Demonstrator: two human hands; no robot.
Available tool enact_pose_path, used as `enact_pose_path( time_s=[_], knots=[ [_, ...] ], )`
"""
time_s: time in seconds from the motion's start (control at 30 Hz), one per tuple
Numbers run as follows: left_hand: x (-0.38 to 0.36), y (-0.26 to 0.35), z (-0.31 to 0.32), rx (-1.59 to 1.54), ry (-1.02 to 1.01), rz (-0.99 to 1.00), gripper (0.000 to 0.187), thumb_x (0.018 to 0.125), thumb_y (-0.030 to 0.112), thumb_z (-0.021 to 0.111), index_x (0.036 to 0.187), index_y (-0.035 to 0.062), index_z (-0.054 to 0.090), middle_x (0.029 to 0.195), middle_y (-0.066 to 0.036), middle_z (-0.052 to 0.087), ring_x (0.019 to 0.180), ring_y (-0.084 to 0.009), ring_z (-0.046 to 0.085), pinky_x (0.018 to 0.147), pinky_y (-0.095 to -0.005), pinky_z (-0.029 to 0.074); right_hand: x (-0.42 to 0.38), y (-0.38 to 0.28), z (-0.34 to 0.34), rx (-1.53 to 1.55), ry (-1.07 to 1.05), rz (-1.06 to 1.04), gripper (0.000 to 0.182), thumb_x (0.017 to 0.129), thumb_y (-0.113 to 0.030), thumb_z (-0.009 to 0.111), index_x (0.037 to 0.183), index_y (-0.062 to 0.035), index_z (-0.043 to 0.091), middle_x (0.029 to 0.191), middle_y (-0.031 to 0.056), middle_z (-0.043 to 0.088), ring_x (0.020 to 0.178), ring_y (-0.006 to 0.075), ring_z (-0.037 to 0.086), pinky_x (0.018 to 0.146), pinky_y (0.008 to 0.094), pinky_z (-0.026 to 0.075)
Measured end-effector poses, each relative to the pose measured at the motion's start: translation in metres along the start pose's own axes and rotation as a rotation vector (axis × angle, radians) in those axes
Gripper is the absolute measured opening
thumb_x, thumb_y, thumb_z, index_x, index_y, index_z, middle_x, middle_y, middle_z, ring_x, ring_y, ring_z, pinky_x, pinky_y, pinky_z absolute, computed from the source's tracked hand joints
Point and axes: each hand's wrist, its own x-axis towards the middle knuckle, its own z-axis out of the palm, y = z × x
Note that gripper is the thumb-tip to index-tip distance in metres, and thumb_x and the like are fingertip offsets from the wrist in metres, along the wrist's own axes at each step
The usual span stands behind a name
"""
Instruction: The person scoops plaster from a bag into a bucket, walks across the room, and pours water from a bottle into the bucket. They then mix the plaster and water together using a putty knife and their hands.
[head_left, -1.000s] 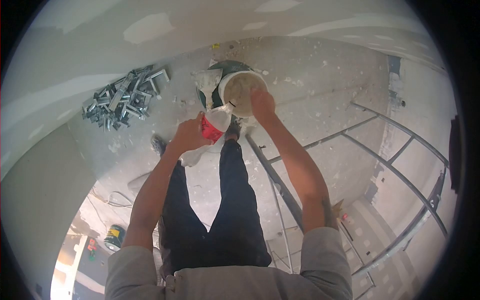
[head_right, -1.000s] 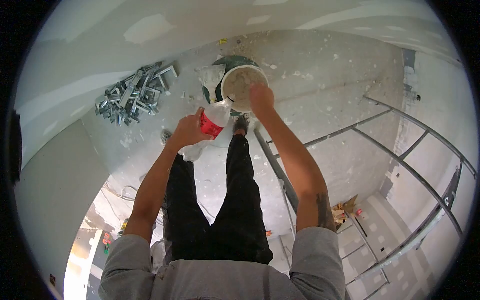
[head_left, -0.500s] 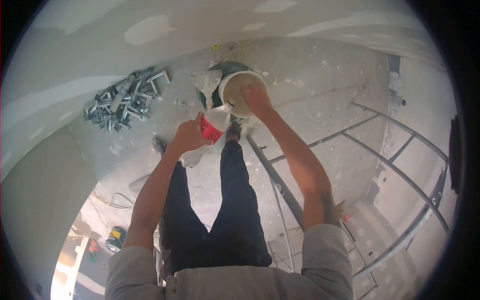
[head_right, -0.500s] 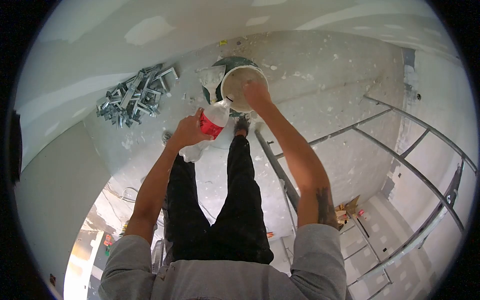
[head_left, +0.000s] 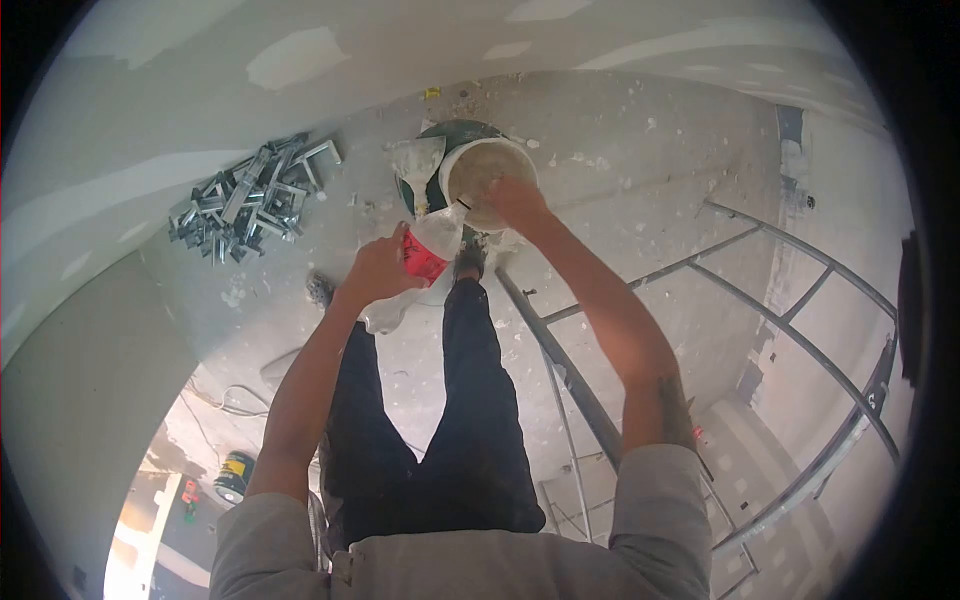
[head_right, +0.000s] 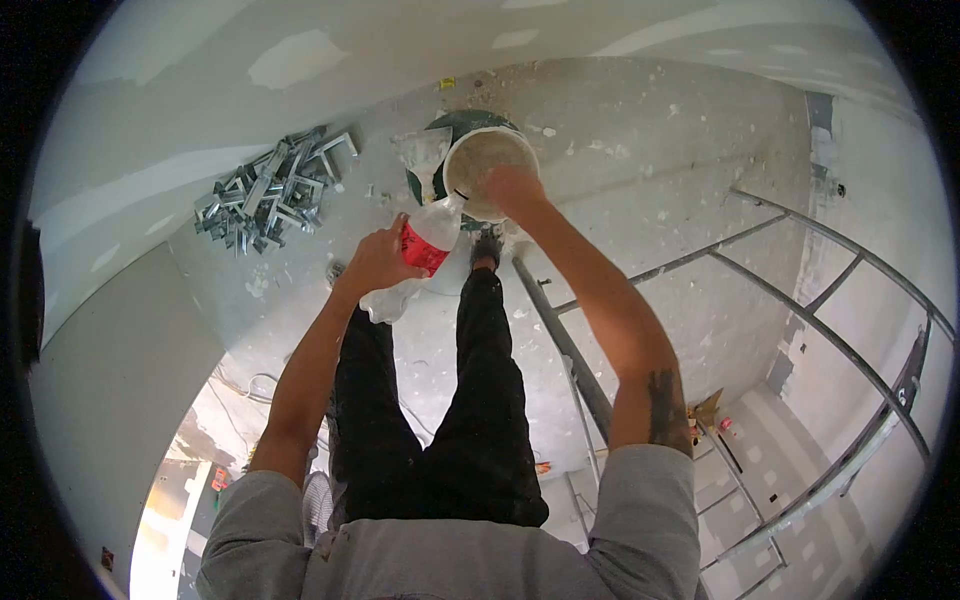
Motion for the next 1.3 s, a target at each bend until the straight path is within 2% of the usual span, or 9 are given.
enact_pose_path(
  time_s=[0.07, 0.27, 0.4, 0.47, 0.77, 0.87, 0.97, 1.13, 1.3],
  knots=[
    [0.001, 0.001, -0.001, 0.023, 0.007, 0.005, 0.113, 0.058, 0.045, 0.086, 0.145, -0.0058, 0.035, 0.094, -0.023, 0.07, 0.091, -0.0397, 0.069, 0.084, -0.0451, 0.054, 0.006, 0.006, -0.048, 0.041, -0.395, 0.289, 0.016, 0.086, -0.015, 0.06, 0.093, -0.008, 0.072, 0.086, 0.0112, 0.07, 0.081, 0.0272, 0.071, 0.07, 0.0409, 0.058],
    [0.004, -0.009, 0.007, -0.013, 0.037, 0.044, 0.111, 0.057, 0.048, 0.088, 0.142, -0.0047, 0.038, 0.094, -0.024, 0.069, 0.091, -0.0423, 0.068, 0.082, -0.0471, 0.053, 0.006, 0.008, -0.031, 0.02, -0.023, 0.149, 0.014, 0.086, -0.013, 0.06, 0.095, -0.009, 0.07, 0.084, 0.0102, 0.069, 0.078, 0.0281, 0.072, 0.067, 0.0396, 0.059],
    [0.004, -0.007, 0.008, 0.002, 0.003, 0.027, 0.113, 0.057, 0.048, 0.088, 0.144, -0.0036, 0.037, 0.095, -0.023, 0.069, 0.091, -0.0417, 0.068, 0.082, -0.0466, 0.054, 0.008, -0.016, -0.027, -0.042, -0.171, 0.31, 0.015, 0.087, -0.014, 0.059, 0.082, -0.0111, 0.074, 0.082, 0.0115, 0.072, 0.083, 0.0266, 0.073, 0.067, 0.0398, 0.059],
    [0.005, -0.005, 0.004, 0.006, 0.01, 0.01, 0.112, 0.057, 0.047, 0.088, 0.144, -0.0036, 0.037, 0.096, -0.023, 0.069, 0.092, -0.0415, 0.068, 0.083, -0.0464, 0.054, 0.006, -0.027, -0.02, 0.313, -0.131, 0.811, 0.021, 0.09, -0.019, 0.057, 0.083, -0.0075, 0.073, 0.084, 0.0155, 0.072, 0.084, 0.032, 0.072, 0.073, 0.0447, 0.058],
    [0.004, -0.014, 0.013, -0.068, 0.037, 0.037, 0.103, 0.06, 0.044, 0.087, 0.141, 0.0024, 0.039, 0.099, -0.021, 0.069, 0.093, -0.0417, 0.067, 0.083, -0.0468, 0.054, 0.0, 0.007, -0.005, 0.598, 0.035, 0.593, 0.037, 0.097, -0.037, 0.053, 0.091, -0.0061, 0.072, 0.096, 0.0213, 0.07, 0.091, 0.0403, 0.067, 0.079, 0.0501, 0.054],
    [0.003, -0.021, 0.022, -0.141, 0.167, 0.116, 0.094, 0.063, 0.042, 0.086, 0.138, 0.0079, 0.041, 0.099, -0.019, 0.068, 0.092, -0.0417, 0.067, 0.081, -0.0469, 0.054, -0.008, 0.012, 0.003, 0.236, 0.013, 0.599, 0.025, 0.094, -0.028, 0.06, 0.093, -0.0061, 0.073, 0.09, 0.0157, 0.072, 0.085, 0.0358, 0.069, 0.075, 0.0457, 0.055],
    [0.004, -0.033, 0.032, -0.151, 0.233, 0.085, 0.09, 0.063, 0.04, 0.085, 0.136, 0.0083, 0.044, 0.105, -0.018, 0.065, 0.096, -0.0365, 0.066, 0.081, -0.0462, 0.054, -0.005, -0.022, -0.076, 0.407, 0.008, 0.806, 0.024, 0.095, -0.03, 0.061, 0.096, -0.0088, 0.072, 0.093, 0.0166, 0.072, 0.085, 0.0374, 0.069, 0.075, 0.047, 0.054],
    [0.01, -0.089, 0.067, -0.275, 0.565, 0.263, 0.084, 0.06, 0.029, 0.089, 0.131, 0.0111, 0.047, 0.116, -0.014, 0.062, 0.105, -0.0358, 0.062, 0.085, -0.0469, 0.054, -0.026, -0.042, -0.063, 0.462, 0.033, 0.774, 0.028, 0.097, -0.034, 0.057, 0.104, -0.0095, 0.068, 0.093, 0.0195, 0.07, 0.086, 0.0434, 0.067, 0.073, 0.0507, 0.053],
    [0.036, -0.171, 0.115, -0.382, 0.747, 0.086, 0.083, 0.059, 0.021, 0.089, 0.13, 0.0105, 0.048, 0.117, -0.014, 0.061, 0.109, -0.0373, 0.059, 0.089, -0.0462, 0.053, -0.026, -0.041, -0.044, 0.364, 0.011, 0.735, 0.02, 0.096, -0.029, 0.062, 0.103, -0.0122, 0.069, 0.088, 0.0196, 0.07, 0.084, 0.0422, 0.068, 0.07, 0.0494, 0.052]
  ],
)
